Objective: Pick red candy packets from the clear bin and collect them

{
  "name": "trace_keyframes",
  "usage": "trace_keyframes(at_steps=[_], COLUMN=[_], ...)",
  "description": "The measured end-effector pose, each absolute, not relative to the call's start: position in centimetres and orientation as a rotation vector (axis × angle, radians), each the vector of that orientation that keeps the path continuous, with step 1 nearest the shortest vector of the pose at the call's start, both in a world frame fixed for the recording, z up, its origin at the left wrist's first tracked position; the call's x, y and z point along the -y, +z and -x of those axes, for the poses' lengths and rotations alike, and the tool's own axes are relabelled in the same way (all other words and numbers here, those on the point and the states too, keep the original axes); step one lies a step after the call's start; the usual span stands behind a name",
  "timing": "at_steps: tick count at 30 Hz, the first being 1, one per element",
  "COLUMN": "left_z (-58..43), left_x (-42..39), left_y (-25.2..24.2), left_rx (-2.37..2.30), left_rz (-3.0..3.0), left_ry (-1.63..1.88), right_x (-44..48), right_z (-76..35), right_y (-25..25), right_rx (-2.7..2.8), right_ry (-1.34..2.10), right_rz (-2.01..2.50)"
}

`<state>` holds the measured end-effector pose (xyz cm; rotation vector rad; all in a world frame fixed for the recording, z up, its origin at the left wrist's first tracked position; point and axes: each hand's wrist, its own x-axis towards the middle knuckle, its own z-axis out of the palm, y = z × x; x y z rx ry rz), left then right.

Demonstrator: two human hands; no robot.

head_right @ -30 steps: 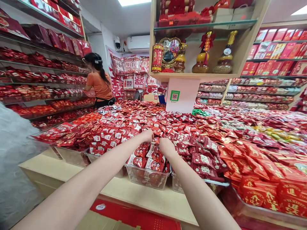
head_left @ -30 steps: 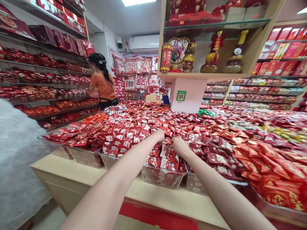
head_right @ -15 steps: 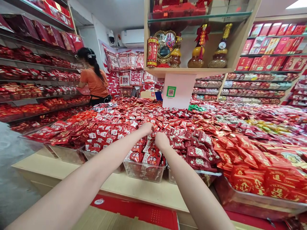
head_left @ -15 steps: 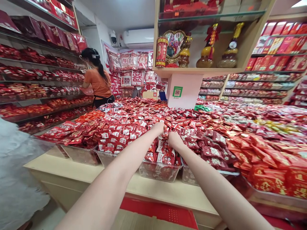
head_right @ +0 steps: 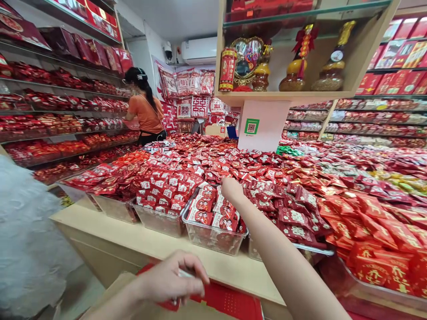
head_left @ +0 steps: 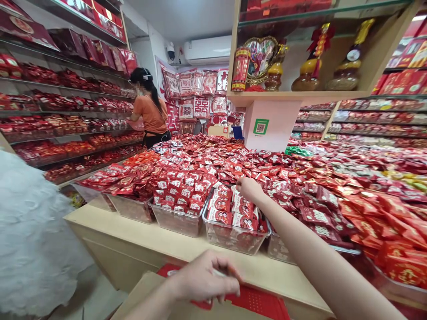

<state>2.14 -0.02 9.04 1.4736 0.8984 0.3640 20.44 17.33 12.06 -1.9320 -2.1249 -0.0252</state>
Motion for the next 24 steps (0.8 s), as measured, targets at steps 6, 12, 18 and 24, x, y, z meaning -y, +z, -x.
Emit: trace_keyframes(at_steps=[6, 12, 18, 24], left_z=[-3.5, -3.2, -3.1, -3.0], left_x=[-0.5, -1.8, -2.2, -2.2], left_y=[2.8, -1.2, -2.7, -2.7], left_rx=[-0.857, -0.932, -1.06, -1.046], left_rz=[-1.402, -1.259, -1.232, -1.198], left_ry=[0.214, 0.234, 0.225, 0.21], right_x=[-20.4, -21.7, -22.4, -22.7], right_z=[-17.0, -14.6, -14.1, -14.2], right_y=[12.0, 11.5, 11.5, 11.9], right_rx=[2.303, 2.436, 2.471, 2.507], right_ry=[-0.019, -0.09, -0.137, -0.087], right_rz=[1.839, 1.742, 1.745, 1.8])
